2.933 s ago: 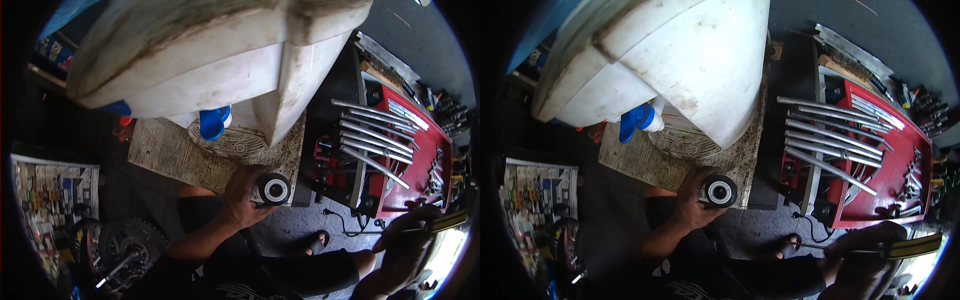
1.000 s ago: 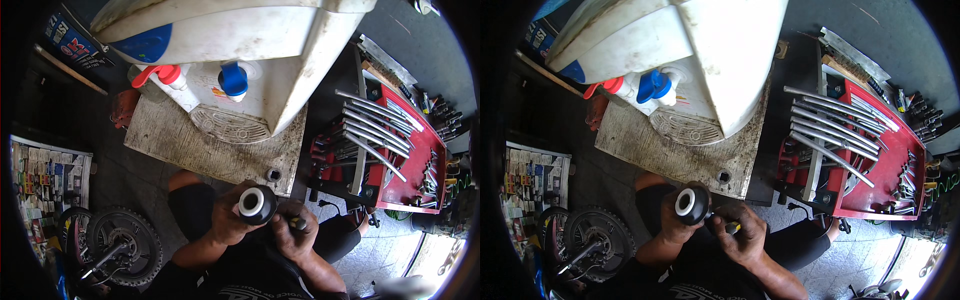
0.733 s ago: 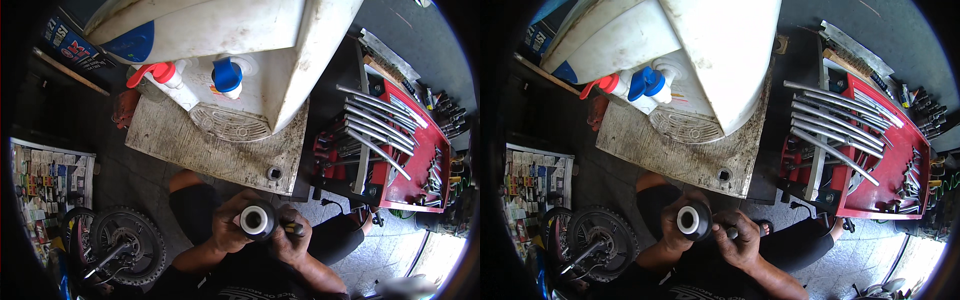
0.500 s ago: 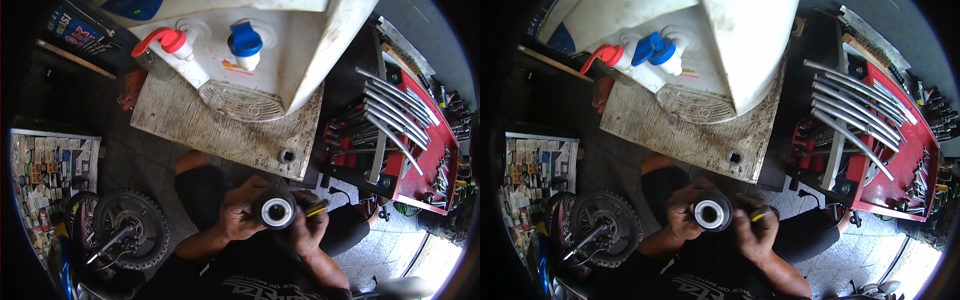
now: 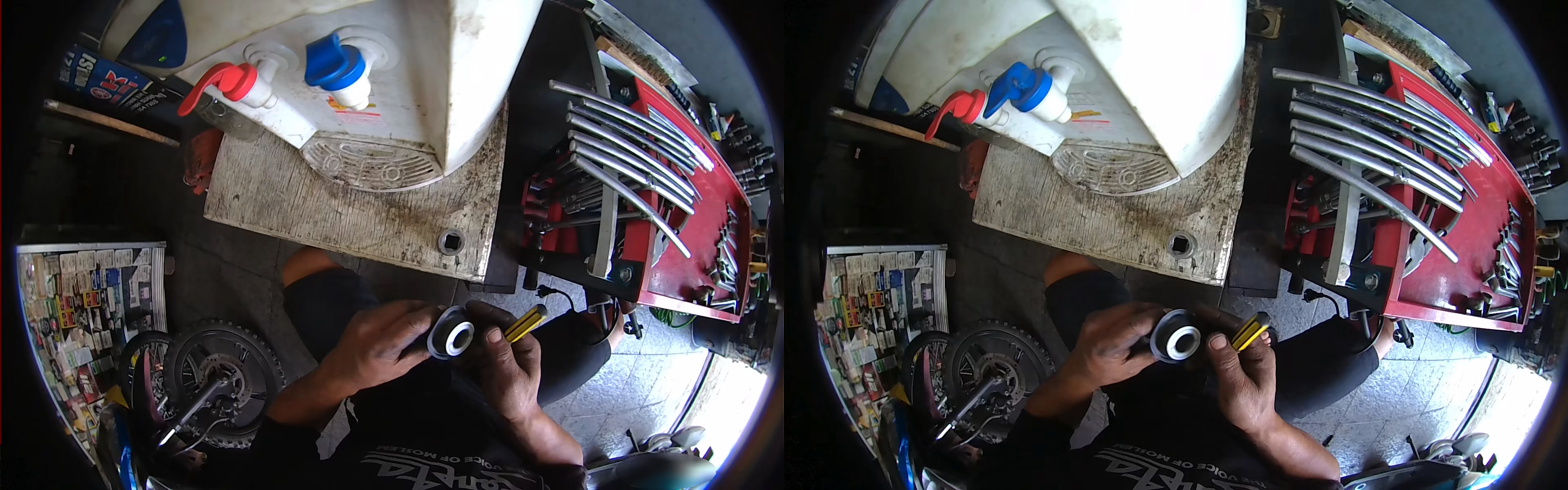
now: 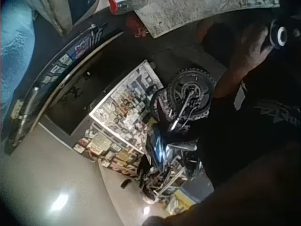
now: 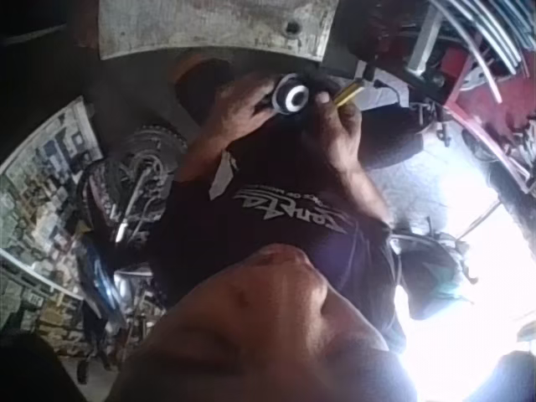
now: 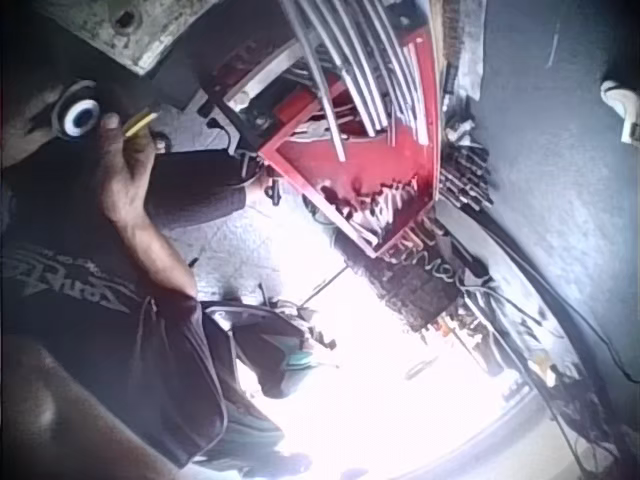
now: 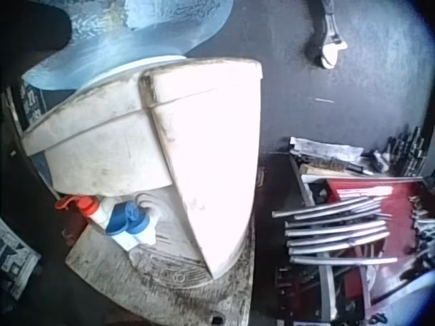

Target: Disassembling and cleaning a motorcycle shock absorber component using a screwdriver and pliers.

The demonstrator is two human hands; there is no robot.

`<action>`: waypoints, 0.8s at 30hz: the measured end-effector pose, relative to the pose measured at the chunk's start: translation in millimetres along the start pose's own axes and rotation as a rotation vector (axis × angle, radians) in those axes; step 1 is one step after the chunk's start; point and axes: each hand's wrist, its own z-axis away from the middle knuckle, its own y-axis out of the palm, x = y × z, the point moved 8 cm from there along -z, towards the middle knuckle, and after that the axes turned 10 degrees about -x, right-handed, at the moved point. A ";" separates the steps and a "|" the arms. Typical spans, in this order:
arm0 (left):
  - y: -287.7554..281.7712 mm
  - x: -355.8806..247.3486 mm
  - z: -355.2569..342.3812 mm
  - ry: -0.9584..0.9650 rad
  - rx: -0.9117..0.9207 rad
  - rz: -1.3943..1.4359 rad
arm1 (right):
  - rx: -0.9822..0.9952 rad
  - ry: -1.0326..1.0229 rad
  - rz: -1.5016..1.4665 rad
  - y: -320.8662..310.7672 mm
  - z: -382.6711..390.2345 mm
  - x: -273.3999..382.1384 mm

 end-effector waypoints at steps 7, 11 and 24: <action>32.2 -24.0 12.5 0.014 0.438 -0.447 | -0.219 0.416 -0.332 -22.1 0.7 -65.9; 41.7 -23.4 12.1 0.112 0.518 -0.547 | -0.262 0.442 -0.386 -26.5 3.2 -76.1; 17.0 -8.6 4.7 -0.203 0.092 -0.036 | -0.069 0.394 -0.506 -22.6 -3.6 -68.9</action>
